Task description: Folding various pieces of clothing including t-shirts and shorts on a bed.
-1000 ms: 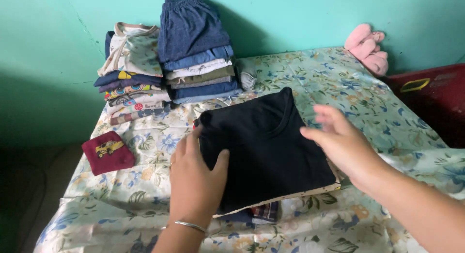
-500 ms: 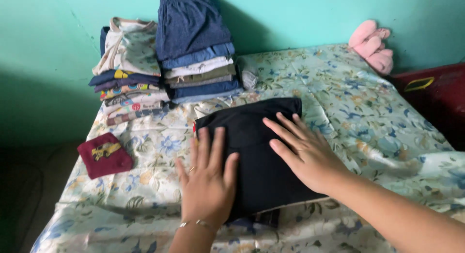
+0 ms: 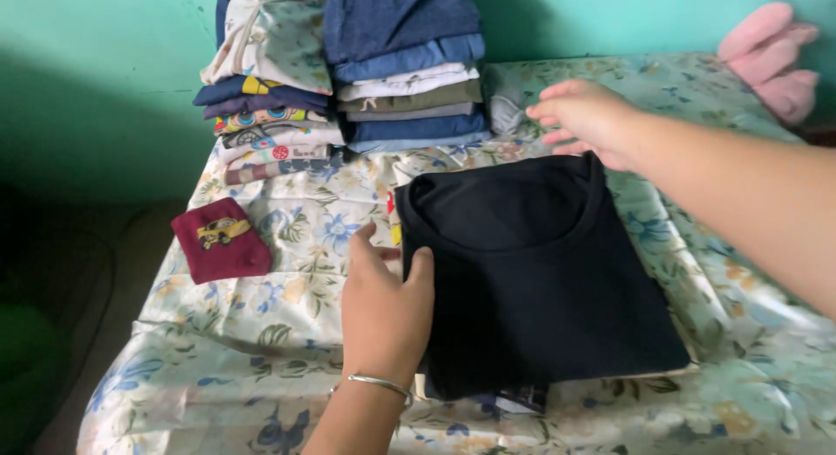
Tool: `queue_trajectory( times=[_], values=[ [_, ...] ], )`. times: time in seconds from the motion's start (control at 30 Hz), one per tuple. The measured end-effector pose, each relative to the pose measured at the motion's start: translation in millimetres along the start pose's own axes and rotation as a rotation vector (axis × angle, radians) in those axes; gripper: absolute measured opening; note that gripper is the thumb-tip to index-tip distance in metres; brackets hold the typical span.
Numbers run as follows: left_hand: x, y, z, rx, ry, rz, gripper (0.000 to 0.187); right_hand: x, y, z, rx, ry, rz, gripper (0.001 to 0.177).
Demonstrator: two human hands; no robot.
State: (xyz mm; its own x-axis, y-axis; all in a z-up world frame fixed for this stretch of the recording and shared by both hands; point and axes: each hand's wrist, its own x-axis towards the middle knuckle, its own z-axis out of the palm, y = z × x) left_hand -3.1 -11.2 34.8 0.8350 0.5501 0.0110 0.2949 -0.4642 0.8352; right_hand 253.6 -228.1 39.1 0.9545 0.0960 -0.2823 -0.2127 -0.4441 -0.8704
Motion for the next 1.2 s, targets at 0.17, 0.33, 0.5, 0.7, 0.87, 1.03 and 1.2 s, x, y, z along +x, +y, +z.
queue_trajectory(
  times=[0.17,0.33,0.5,0.7,0.87,1.03,1.2],
  values=[
    [18.6,1.2,-12.4,0.151,-0.165,-0.205,0.066,41.0,-9.7,30.8,0.118,0.02,0.061,0.086],
    [20.3,13.9,-21.5,0.346,-0.368,-0.268,0.071,82.4,6.0,29.7,0.016,0.118,0.011,0.087],
    [19.7,12.3,-20.3,0.38,-0.398,-0.243,0.069,65.6,23.7,-9.1,0.02,0.155,0.0,0.024],
    [17.6,9.7,-23.0,0.258,-0.325,-0.249,0.063,68.7,73.2,-86.3,0.233,0.33,0.073,0.033],
    [20.1,-2.0,-10.9,0.283,-0.273,-0.151,0.064,61.3,131.7,-165.7,0.199,0.363,0.124,0.038],
    [28.4,-0.5,-2.5,0.307,-0.292,-0.123,0.066,-26.9,112.9,-165.8,0.155,0.367,0.132,0.039],
    [32.9,15.5,-7.9,0.505,-0.435,-0.233,0.087,-129.0,79.1,-87.4,0.034,-0.022,0.394,0.079]
  ],
)
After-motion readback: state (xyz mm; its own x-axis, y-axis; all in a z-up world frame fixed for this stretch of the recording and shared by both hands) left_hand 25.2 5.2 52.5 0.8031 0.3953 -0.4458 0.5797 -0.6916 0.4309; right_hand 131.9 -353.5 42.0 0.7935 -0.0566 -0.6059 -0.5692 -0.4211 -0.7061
